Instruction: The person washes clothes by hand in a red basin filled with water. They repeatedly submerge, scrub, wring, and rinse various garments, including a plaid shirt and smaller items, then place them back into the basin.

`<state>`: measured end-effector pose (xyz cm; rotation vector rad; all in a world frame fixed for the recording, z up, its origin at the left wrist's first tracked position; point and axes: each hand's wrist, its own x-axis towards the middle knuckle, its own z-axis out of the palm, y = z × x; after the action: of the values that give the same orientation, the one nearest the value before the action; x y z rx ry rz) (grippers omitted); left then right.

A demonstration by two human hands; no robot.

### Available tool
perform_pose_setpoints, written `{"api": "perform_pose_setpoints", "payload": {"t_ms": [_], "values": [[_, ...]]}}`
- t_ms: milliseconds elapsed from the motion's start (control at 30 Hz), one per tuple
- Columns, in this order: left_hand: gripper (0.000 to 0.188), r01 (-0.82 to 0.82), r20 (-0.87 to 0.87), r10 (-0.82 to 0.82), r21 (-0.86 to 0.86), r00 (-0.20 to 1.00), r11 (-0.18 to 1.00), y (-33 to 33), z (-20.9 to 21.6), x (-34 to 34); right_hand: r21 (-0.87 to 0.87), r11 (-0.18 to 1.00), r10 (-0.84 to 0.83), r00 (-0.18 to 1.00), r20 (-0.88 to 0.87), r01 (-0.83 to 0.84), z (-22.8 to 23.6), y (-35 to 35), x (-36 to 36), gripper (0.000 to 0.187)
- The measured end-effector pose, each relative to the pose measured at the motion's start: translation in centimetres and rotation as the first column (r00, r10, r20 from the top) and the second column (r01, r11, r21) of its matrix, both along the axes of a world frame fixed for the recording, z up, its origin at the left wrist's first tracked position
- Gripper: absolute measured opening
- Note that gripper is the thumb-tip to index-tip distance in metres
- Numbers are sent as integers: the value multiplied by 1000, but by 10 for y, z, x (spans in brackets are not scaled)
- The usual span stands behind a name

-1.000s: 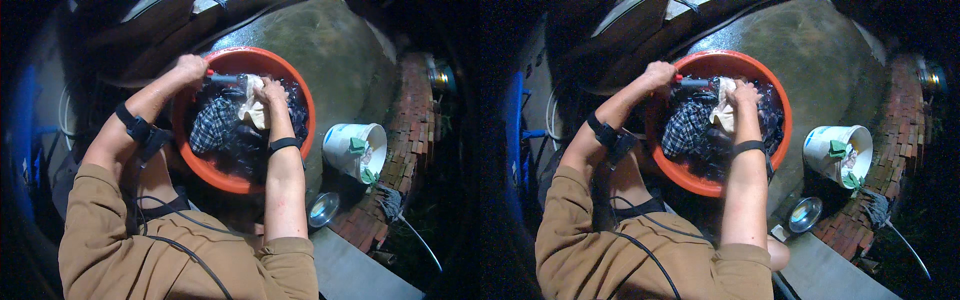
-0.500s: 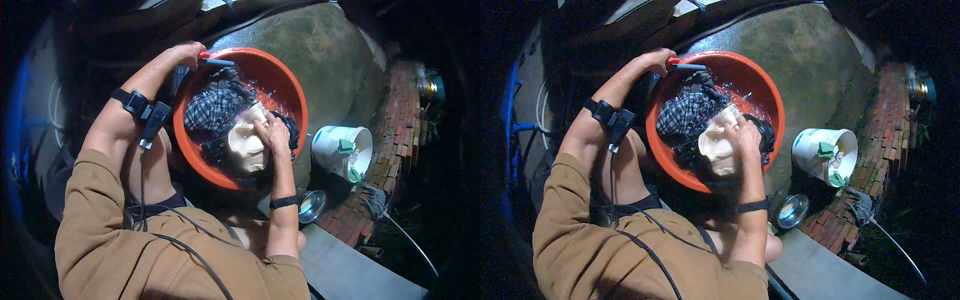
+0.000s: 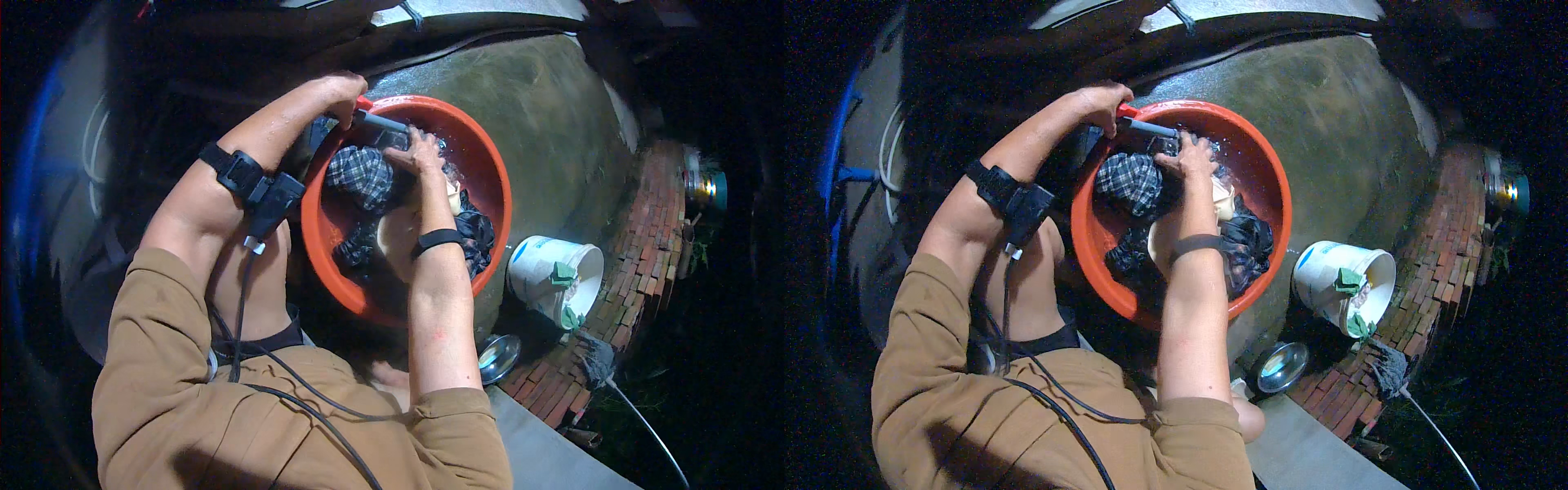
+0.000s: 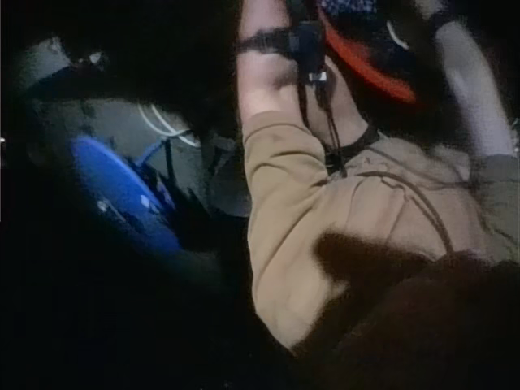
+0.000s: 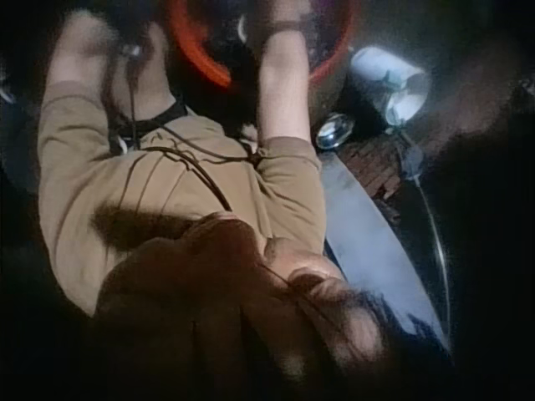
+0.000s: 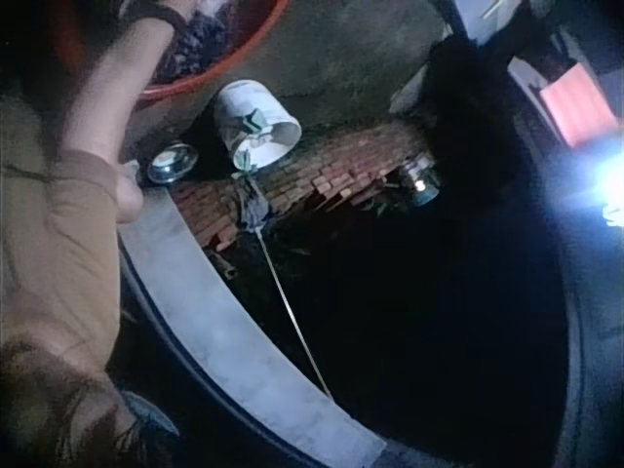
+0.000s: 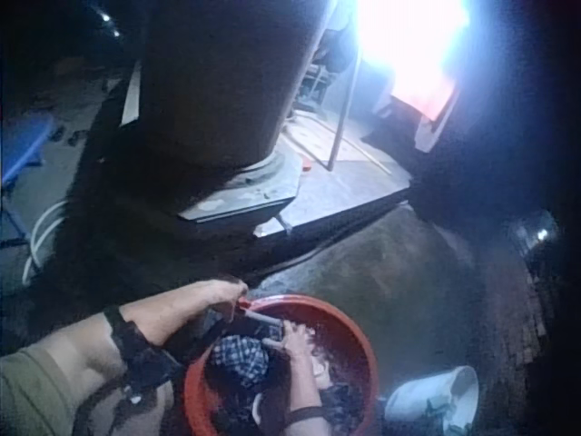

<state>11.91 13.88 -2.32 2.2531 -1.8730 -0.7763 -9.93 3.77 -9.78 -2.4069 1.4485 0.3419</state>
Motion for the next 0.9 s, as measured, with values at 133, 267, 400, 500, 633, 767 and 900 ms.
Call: {"api": "perform_pose_setpoints", "payload": {"t_ms": [133, 267, 400, 500, 633, 767, 900], "values": [[54, 90, 73, -95, 71, 993, 993, -32, 4, -7, 72, 995, 71, 996, 50, -74, -4, -4, -5, 67], [79, 134, 127, -144, 84, 981, 987, -75, 17, -3, 27, 964, 260, 957, 128, -266, 40, 8, -29, 46], [85, 158, 137, -144, -103, 980, 982, -75, 22, -17, -72, 941, 336, 894, 295, -330, 82, 49, -84, 32], [73, 227, 15, -231, -255, 973, 940, -71, 25, -36, -145, 948, 316, 883, 348, -282, 110, 72, -115, 31], [74, 405, -202, -439, -186, 876, 895, -65, 24, -76, -49, 995, 95, 920, 380, -83, 161, 96, -162, 30], [86, 362, -473, -307, 28, 826, 932, -49, 18, -122, -117, 984, -54, 853, 519, 134, 173, 104, -205, 28], [110, 456, 286, -458, 80, 841, 887, -42, 17, -112, -229, 927, -194, 901, 388, 298, 127, 105, -224, 31]]}}
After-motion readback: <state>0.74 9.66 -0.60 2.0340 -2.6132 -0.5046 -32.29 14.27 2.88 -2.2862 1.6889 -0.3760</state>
